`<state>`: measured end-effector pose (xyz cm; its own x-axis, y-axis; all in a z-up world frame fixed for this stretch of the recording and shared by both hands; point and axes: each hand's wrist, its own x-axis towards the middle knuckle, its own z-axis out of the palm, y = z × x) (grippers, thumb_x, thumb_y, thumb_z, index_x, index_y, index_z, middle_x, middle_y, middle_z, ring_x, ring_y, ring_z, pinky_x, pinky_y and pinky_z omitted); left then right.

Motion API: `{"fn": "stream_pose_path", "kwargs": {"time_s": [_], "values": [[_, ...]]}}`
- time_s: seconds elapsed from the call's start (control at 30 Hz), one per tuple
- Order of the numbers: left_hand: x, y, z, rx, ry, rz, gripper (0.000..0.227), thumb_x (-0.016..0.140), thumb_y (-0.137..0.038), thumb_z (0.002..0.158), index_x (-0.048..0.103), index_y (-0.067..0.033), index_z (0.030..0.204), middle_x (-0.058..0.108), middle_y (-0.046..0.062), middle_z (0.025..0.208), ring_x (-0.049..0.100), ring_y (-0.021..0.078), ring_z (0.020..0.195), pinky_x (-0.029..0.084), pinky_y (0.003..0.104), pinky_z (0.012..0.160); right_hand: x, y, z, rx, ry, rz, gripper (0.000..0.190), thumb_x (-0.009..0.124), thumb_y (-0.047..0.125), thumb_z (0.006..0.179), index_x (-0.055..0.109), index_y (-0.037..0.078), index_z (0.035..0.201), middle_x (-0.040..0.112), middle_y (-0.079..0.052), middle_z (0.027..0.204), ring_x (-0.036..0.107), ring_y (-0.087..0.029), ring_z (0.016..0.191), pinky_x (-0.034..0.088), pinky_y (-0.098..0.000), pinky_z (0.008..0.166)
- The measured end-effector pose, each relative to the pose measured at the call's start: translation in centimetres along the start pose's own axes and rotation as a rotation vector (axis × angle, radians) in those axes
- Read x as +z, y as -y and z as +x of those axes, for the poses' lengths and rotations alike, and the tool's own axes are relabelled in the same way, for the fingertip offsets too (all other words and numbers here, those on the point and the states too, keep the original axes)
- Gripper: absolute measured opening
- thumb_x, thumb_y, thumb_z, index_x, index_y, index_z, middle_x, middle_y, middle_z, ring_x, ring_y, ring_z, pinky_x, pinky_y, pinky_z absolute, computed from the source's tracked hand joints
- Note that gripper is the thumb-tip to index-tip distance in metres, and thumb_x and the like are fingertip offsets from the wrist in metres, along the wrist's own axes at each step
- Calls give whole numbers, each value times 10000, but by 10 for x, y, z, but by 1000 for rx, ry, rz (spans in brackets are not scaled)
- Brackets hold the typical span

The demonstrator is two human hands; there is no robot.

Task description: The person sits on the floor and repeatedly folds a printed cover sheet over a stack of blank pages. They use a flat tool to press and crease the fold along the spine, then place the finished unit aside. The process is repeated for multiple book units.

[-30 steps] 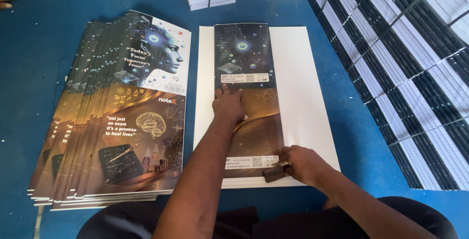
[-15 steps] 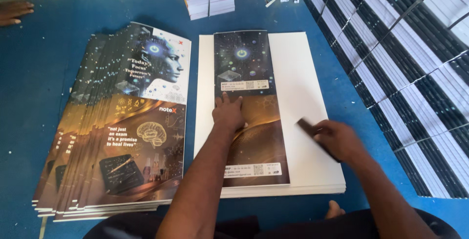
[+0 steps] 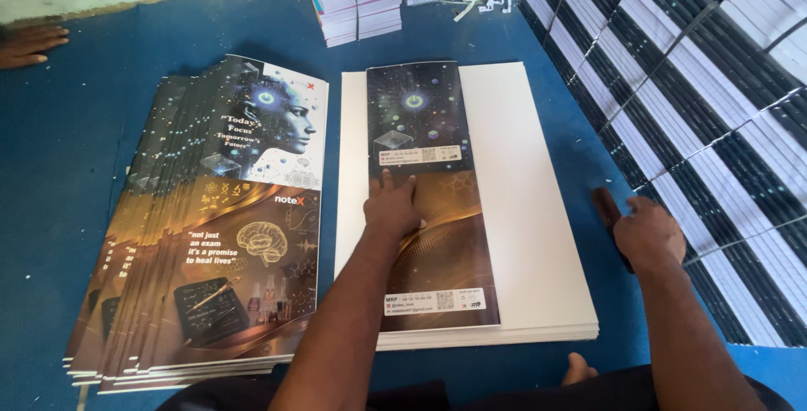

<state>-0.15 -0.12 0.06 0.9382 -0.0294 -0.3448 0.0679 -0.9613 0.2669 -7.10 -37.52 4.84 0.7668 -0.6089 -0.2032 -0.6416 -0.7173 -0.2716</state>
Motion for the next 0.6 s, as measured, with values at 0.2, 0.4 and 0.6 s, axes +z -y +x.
{"fn": "stream_pose_path", "kwargs": {"time_s": [0.2, 0.4, 0.6], "values": [[-7, -3, -3, -19, 48, 0, 1061, 920, -450, 703, 327, -408, 1582, 116, 130, 1716, 148, 413, 1559, 374, 518, 1170, 51, 10, 7, -480, -19, 181, 504, 729, 327, 921, 643, 12, 1306, 742, -177, 1044, 726, -302, 939, 583, -426, 795], [-4, -2, -3, -5, 23, -16, 1053, 921, -438, 699, 345, -394, 1580, 135, 137, 1718, 170, 415, 1560, 384, 503, 1174, 104, 55, -39, -437, 442, 263, 546, 675, 361, 930, 588, 78, 1388, 756, -139, 862, 712, -222, 758, 577, -369, 696], [27, -4, -6, 95, -186, 234, 653, 652, -330, 975, 428, -187, 1571, 335, 232, 1623, 371, 418, 1447, 416, 591, 1113, 98, 75, -81, -376, 593, 380, 558, 737, 244, 908, 536, 53, 1393, 700, -101, 870, 676, -186, 772, 561, -336, 725]]}}
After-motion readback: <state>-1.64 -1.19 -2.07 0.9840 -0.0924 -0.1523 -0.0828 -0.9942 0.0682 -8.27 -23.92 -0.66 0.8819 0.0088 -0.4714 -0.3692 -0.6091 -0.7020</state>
